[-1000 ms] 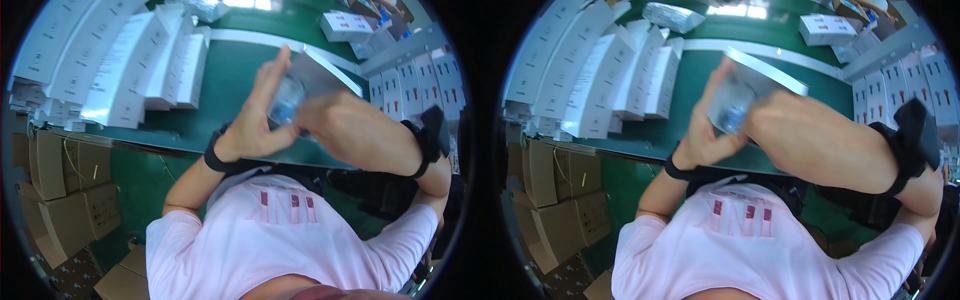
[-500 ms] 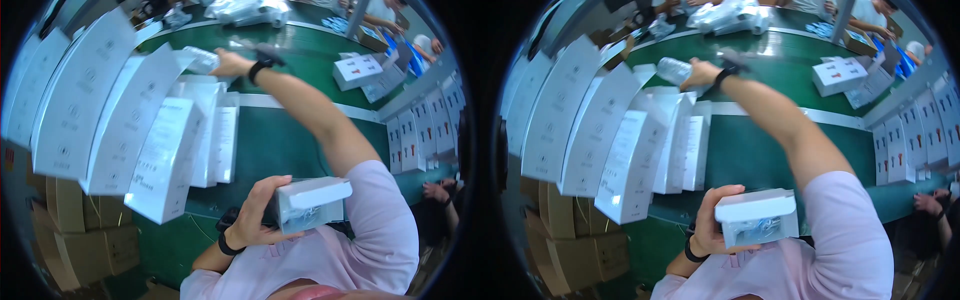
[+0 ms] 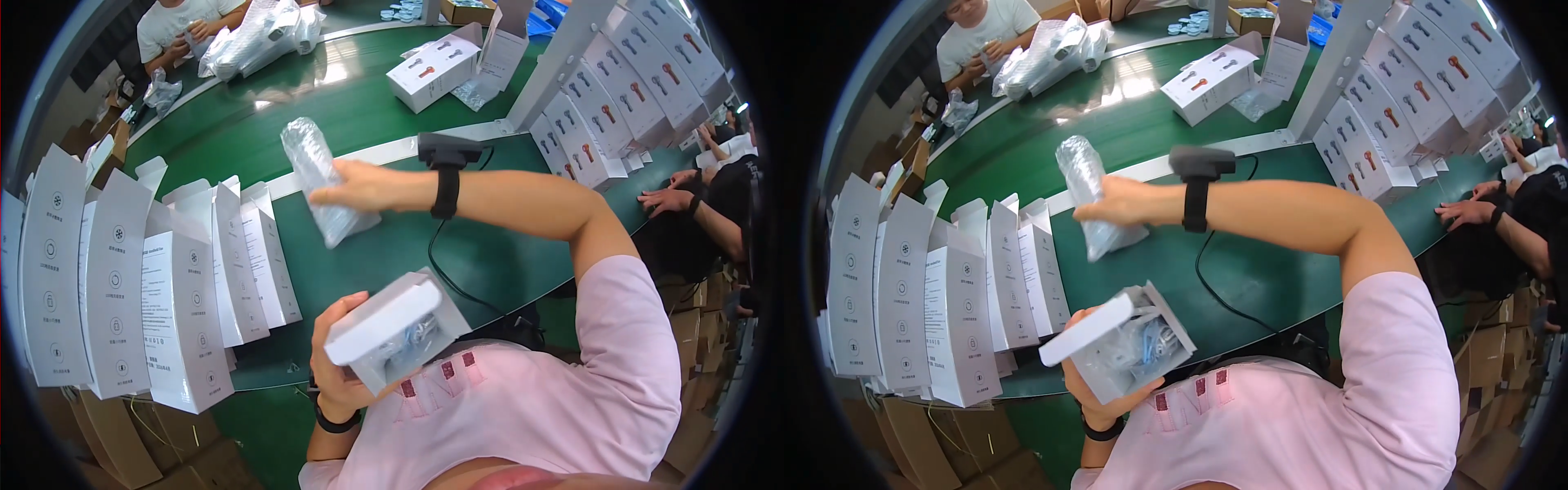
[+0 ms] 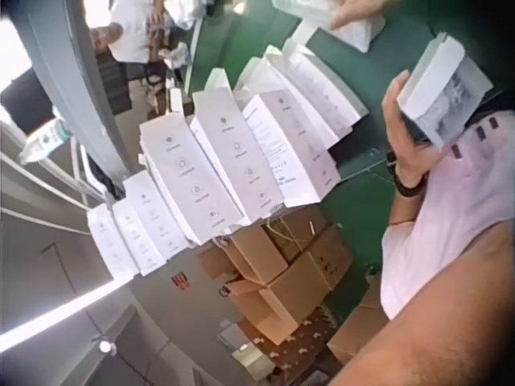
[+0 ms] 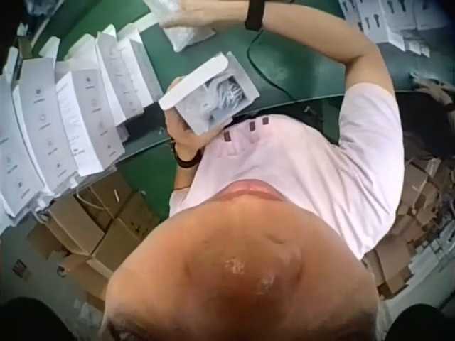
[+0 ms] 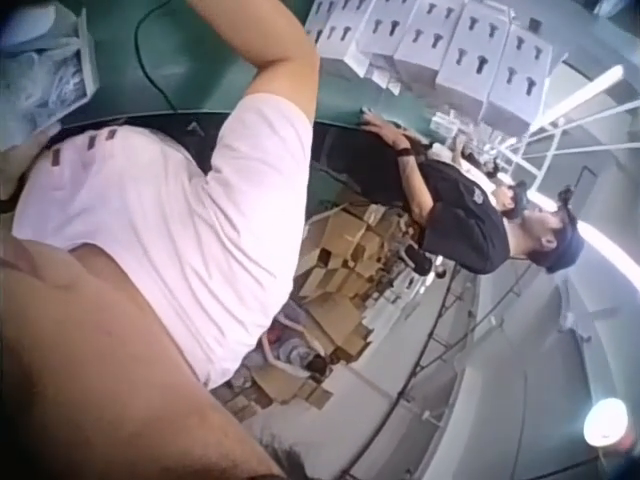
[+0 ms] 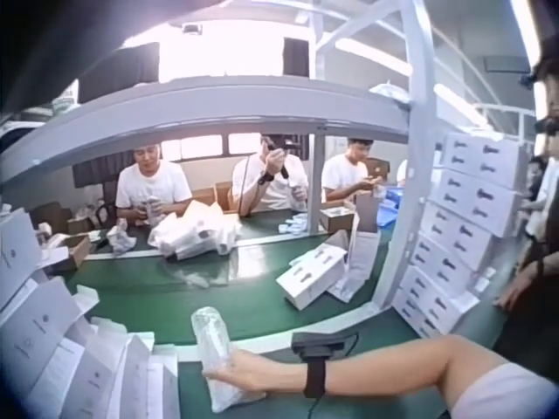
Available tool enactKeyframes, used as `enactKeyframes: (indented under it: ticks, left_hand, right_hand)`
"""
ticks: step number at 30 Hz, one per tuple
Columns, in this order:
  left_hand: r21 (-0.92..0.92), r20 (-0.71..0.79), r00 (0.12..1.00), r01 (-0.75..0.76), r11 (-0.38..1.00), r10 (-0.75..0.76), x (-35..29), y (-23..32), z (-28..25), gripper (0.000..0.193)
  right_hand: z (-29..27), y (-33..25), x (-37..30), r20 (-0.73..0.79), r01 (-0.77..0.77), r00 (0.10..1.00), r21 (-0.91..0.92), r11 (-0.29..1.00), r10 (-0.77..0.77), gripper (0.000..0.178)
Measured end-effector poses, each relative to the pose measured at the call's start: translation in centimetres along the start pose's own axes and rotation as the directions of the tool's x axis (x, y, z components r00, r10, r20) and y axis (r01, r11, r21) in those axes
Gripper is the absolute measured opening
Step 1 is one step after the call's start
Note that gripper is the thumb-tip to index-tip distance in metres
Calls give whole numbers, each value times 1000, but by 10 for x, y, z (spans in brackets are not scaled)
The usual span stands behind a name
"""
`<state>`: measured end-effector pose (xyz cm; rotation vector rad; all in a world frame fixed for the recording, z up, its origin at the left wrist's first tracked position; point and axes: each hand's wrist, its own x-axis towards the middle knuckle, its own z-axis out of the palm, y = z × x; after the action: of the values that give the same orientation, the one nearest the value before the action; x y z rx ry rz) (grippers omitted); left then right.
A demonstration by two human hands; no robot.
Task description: Packing electronic devices into protective sleeves and cardboard retail boxes on a production line.
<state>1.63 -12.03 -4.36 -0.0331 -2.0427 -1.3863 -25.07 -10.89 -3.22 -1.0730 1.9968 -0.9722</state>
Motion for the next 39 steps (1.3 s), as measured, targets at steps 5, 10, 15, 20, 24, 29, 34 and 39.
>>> enactKeyframes:
  ticks: [5, 10, 15, 20, 24, 29, 34, 39]
  left_hand:
    - [14, -54, 993, -107, 994, 108, -7, 14, 2, 93]
    - [-124, -10, 1000, 9, 992, -11, -1, 14, 21, 98]
    - [-139, -62, 998, 1, 990, -10, -13, 10, 15, 101]
    - [-22, -163, 965, 205, 979, -205, -36, 0, -6, 114]
    - [117, -11, 1000, -1, 993, 2, -16, -2, 1, 114]
    - [0, -13, 997, 71, 997, -71, -15, 3, 11, 114]
    - [-42, -123, 969, 211, 977, -215, -33, -14, 14, 119]
    - [-53, -118, 976, 179, 982, -184, -34, -24, 14, 121]
  right_hand:
    - [-80, -17, 21, -20, 121, 976, -779, 615, -218, 95]
    - [-215, 75, 62, -137, -130, 987, -988, 84, -79, 120]
    - [-170, 19, 12, 193, 289, 782, -955, 70, -592, 68]
    - [-80, -5, -92, 473, 584, 698, -810, 47, -537, 64]
    - [-122, 4, -72, 93, 237, 783, -959, 157, -615, 60]
    - [-338, 150, 30, -513, -406, 667, -859, 313, -541, 13]
    - [-334, 146, 25, -494, -474, 594, -853, 220, -635, 11]
    - [-277, -41, -138, -246, 526, 584, -612, 591, -774, 26]
